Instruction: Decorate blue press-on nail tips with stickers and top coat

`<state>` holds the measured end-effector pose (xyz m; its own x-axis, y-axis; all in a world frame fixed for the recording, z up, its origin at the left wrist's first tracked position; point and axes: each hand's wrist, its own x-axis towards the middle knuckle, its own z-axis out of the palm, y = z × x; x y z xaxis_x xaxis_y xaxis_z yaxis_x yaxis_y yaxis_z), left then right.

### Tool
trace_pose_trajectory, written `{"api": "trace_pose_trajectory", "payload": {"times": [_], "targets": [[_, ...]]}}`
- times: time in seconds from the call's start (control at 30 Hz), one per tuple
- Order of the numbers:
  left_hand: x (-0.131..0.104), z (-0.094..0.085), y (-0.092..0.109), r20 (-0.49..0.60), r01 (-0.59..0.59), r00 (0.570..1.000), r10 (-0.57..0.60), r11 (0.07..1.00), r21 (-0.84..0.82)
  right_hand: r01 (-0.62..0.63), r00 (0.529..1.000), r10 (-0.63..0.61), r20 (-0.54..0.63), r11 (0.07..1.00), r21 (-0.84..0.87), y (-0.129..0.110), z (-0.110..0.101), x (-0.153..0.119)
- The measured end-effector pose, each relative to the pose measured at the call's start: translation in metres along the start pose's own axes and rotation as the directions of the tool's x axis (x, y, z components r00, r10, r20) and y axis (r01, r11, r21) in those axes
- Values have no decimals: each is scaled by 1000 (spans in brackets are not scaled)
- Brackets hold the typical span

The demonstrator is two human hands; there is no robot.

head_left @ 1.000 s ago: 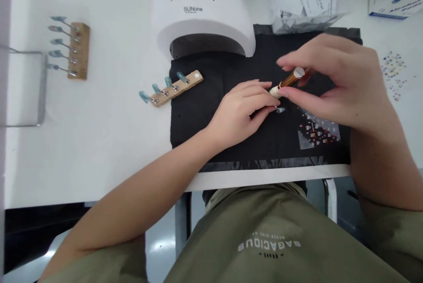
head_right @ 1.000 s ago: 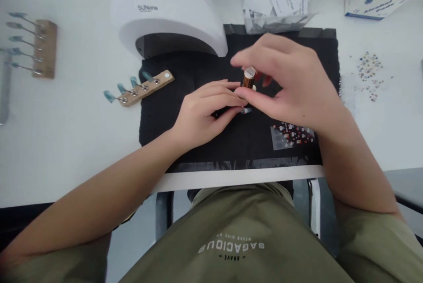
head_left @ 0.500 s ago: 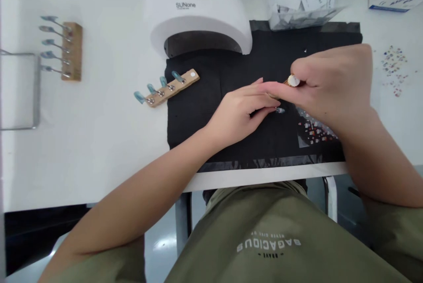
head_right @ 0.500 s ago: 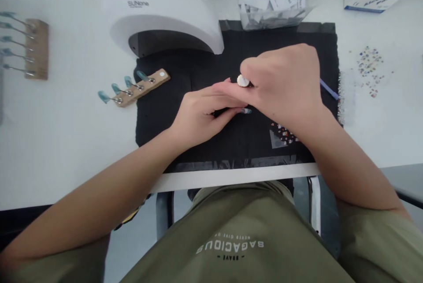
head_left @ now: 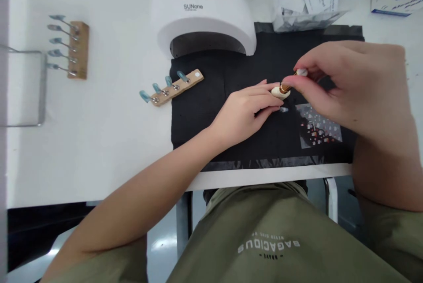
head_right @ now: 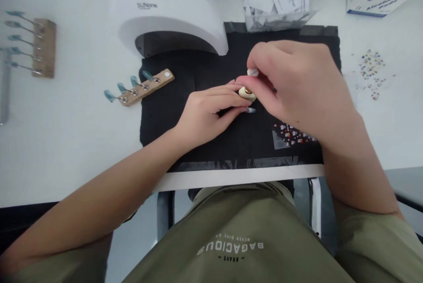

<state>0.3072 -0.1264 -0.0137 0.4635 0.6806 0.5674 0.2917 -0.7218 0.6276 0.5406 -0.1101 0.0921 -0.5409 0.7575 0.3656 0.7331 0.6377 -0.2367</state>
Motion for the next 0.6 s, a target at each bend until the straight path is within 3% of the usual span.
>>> {"api": "trace_pose_trajectory", "payload": {"times": [0.17, 0.37, 0.47, 0.6], "targets": [[0, 2, 2, -17, -17, 1000, 18, 999, 27, -88, 996, 87, -12, 992, -89, -10, 10, 7], [0, 2, 1, -11, -6, 1000, 6, 1000, 19, -168, 984, 157, -83, 975, -148, -5, 20, 10], [0, 2, 0, -7, -4, 1000, 4, 1000, 13, -92, 991, 87, -98, 994, -51, 1, 16, 4], [0, 3, 0, -10, -20, 1000, 20, 1000, -20, 109, 994, -107, -26, 988, 113, 7, 4, -6]]}}
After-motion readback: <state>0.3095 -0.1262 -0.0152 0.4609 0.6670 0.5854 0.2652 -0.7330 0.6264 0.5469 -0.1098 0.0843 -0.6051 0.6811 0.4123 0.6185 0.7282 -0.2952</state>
